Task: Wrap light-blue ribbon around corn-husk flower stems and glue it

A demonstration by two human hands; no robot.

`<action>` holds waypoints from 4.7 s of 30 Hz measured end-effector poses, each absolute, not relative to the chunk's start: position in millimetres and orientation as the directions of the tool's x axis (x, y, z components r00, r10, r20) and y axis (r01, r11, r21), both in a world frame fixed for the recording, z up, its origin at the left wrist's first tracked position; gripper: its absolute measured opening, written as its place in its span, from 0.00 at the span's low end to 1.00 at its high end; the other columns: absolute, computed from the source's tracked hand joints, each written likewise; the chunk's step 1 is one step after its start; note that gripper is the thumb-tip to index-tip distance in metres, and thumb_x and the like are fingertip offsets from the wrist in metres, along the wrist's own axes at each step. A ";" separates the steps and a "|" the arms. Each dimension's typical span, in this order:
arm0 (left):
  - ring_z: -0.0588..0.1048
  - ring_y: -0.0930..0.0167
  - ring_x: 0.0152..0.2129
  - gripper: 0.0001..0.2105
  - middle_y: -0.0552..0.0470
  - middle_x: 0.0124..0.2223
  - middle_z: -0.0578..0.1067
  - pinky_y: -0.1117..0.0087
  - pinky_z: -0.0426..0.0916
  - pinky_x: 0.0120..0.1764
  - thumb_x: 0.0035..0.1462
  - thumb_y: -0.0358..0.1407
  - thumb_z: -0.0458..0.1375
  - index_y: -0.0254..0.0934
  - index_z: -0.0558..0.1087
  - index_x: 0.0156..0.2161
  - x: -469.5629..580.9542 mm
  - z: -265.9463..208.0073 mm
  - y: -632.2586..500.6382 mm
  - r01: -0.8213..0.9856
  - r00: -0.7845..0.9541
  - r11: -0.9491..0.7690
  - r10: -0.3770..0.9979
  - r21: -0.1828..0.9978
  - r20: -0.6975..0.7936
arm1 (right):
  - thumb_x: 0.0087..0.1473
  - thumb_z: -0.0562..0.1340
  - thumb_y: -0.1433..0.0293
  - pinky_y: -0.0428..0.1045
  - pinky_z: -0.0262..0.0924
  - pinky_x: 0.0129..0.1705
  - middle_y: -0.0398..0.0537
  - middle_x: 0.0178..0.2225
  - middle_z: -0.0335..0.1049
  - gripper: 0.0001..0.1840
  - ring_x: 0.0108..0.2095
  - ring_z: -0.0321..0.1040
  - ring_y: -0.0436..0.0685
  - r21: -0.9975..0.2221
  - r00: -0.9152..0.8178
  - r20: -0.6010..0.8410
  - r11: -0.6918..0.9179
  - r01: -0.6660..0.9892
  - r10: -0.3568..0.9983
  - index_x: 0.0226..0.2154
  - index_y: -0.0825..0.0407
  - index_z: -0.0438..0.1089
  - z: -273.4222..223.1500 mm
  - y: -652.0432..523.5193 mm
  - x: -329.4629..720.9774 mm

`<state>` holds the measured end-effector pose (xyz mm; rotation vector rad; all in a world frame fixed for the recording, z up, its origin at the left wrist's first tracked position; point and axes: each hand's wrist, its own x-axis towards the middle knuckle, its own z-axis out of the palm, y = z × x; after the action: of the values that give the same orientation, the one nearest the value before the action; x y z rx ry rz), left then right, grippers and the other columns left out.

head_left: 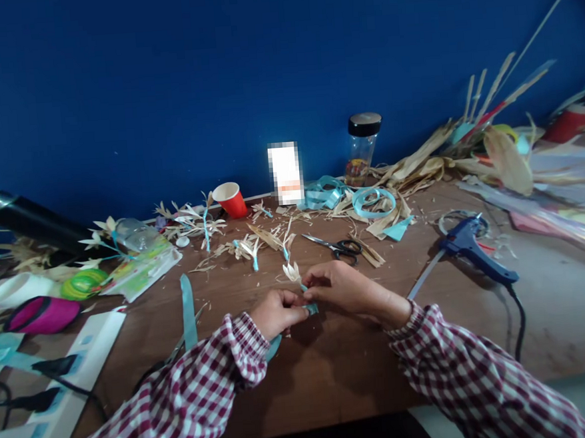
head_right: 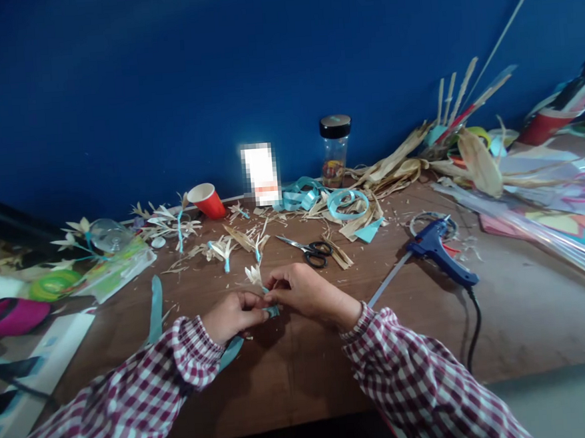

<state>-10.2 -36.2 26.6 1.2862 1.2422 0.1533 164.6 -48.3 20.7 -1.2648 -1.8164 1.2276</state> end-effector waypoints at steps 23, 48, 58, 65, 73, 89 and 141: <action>0.61 0.78 0.11 0.10 0.59 0.14 0.63 0.75 0.58 0.18 0.41 0.38 0.59 0.35 0.65 0.19 -7.5 24.3 -40.3 0.479 0.411 0.426 0.664 0.768 -0.625 | 0.45 0.63 0.65 0.42 0.52 0.22 0.40 0.21 0.65 0.09 0.22 0.58 0.47 -0.953 -0.416 -0.100 0.033 0.302 0.904 0.27 0.55 0.66 14.2 -45.6 167.8; 0.59 0.79 0.10 0.14 0.61 0.12 0.59 0.76 0.54 0.16 0.35 0.42 0.61 0.35 0.63 0.16 0.6 31.9 -34.9 0.454 0.451 0.408 0.662 0.792 -0.599 | 0.42 0.65 0.67 0.41 0.47 0.20 0.37 0.20 0.61 0.10 0.20 0.54 0.45 -0.987 -0.372 -0.132 -0.085 0.140 0.919 0.27 0.55 0.65 4.8 -44.2 161.3; 0.57 0.80 0.11 0.13 0.61 0.13 0.61 0.76 0.53 0.17 0.36 0.41 0.62 0.34 0.65 0.19 -1.1 31.5 -36.5 0.445 0.421 0.451 0.658 0.774 -0.625 | 0.43 0.66 0.66 0.41 0.45 0.20 0.36 0.19 0.59 0.11 0.20 0.52 0.45 -0.995 -0.353 -0.085 -0.063 0.072 0.932 0.24 0.54 0.63 6.0 -44.0 161.2; 0.59 0.80 0.11 0.14 0.61 0.13 0.61 0.75 0.55 0.18 0.36 0.42 0.63 0.33 0.66 0.20 -0.9 32.1 -36.9 0.487 0.363 0.454 0.672 0.746 -0.646 | 0.42 0.66 0.65 0.41 0.45 0.20 0.35 0.19 0.57 0.13 0.20 0.51 0.44 -0.995 -0.330 -0.056 -0.025 0.098 0.942 0.23 0.54 0.62 8.8 -44.0 161.2; 0.59 0.80 0.11 0.14 0.61 0.12 0.60 0.75 0.52 0.17 0.35 0.41 0.64 0.34 0.64 0.17 2.4 33.4 -39.0 0.478 0.377 0.430 0.687 0.766 -0.621 | 0.42 0.66 0.60 0.41 0.44 0.19 0.36 0.19 0.56 0.16 0.20 0.51 0.45 -0.977 -0.315 -0.090 -0.022 0.211 0.945 0.22 0.54 0.62 7.8 -45.3 162.2; 0.60 0.79 0.10 0.12 0.61 0.12 0.61 0.75 0.55 0.17 0.35 0.40 0.64 0.33 0.69 0.20 -3.4 28.1 -35.4 0.490 0.358 0.427 0.696 0.760 -0.622 | 0.48 0.62 0.62 0.41 0.44 0.15 0.37 0.17 0.59 0.13 0.15 0.51 0.43 -0.975 -0.469 -0.194 -0.221 -0.004 0.862 0.22 0.55 0.65 14.6 -40.9 167.1; 0.67 0.74 0.14 0.14 0.52 0.18 0.72 0.72 0.60 0.21 0.34 0.42 0.65 0.32 0.72 0.22 -14.9 14.1 -40.9 0.459 0.320 0.388 0.767 0.799 -0.556 | 0.46 0.63 0.70 0.41 0.49 0.22 0.38 0.20 0.60 0.07 0.21 0.55 0.46 -0.993 -0.270 -0.058 -0.026 0.119 0.961 0.24 0.56 0.63 9.1 -44.7 153.6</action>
<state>-14.9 -40.9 14.1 1.2438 1.3155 0.2922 153.6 -44.7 9.1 -1.1829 -1.4790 1.3881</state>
